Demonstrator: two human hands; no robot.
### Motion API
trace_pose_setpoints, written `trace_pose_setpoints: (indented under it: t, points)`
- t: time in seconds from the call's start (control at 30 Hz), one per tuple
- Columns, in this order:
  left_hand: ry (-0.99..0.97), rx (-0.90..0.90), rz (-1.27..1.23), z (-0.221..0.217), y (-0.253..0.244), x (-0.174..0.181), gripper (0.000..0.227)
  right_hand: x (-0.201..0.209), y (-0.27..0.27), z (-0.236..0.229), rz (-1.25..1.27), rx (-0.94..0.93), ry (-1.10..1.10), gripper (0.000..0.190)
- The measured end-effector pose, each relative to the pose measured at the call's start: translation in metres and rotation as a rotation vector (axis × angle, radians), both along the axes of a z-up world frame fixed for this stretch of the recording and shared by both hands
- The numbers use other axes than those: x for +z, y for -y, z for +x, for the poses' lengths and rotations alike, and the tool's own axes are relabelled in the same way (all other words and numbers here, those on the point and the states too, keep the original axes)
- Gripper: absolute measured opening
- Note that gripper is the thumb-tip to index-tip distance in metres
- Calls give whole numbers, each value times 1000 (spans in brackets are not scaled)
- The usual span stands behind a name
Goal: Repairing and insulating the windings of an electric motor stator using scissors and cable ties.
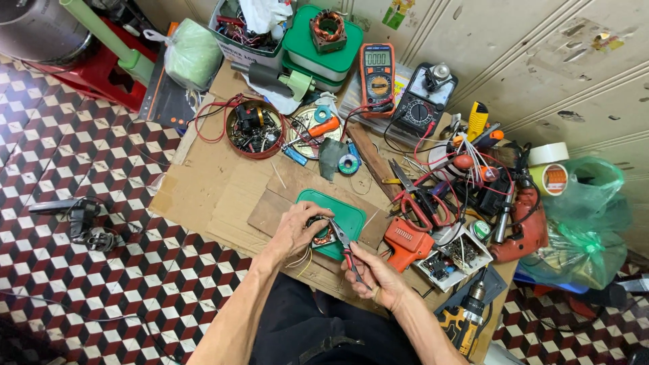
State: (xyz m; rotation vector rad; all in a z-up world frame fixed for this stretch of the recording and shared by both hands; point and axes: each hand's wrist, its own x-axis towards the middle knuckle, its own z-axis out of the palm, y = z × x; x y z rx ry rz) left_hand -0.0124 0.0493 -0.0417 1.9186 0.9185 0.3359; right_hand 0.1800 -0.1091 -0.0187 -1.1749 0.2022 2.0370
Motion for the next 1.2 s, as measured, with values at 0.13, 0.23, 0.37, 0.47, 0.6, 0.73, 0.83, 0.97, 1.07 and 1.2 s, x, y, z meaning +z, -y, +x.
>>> trace_pose_setpoints:
  t: [0.13, 0.23, 0.37, 0.47, 0.6, 0.73, 0.83, 0.97, 1.07, 1.2]
  points:
    - [17, -3, -49, 3, -2, -15, 21, 5, 4, -7, -24, -44, -39, 49]
    - [48, -14, -10, 4, -1, -21, 22, 1, 5, -9, -61, -81, -106, 50]
    - [68, -18, -89, 3, 1, -17, 22, -2, 9, -13, -53, -121, -154, 50]
    - [64, -12, -87, 3, 3, -7, 21, 0, 9, -20, -41, -155, -159, 50]
    - [45, -4, -55, 6, 7, -2, 21, 17, 4, -30, -48, -139, 108, 48]
    - [73, -20, 38, 4, 12, 1, 22, 19, 6, -37, 28, -85, 344, 48]
    - [76, 11, 59, 4, 16, -1, 22, 19, 7, -43, 65, -69, 447, 49]
    - [49, 12, 57, 4, 17, 0, 23, 18, 8, -46, 88, -61, 559, 48]
    - [33, 15, 47, 4, 18, -1, 24, 16, 8, -48, 121, -57, 629, 48]
    - [39, 34, 39, 4, 20, -4, 24, 24, 4, -51, 76, 25, 800, 47]
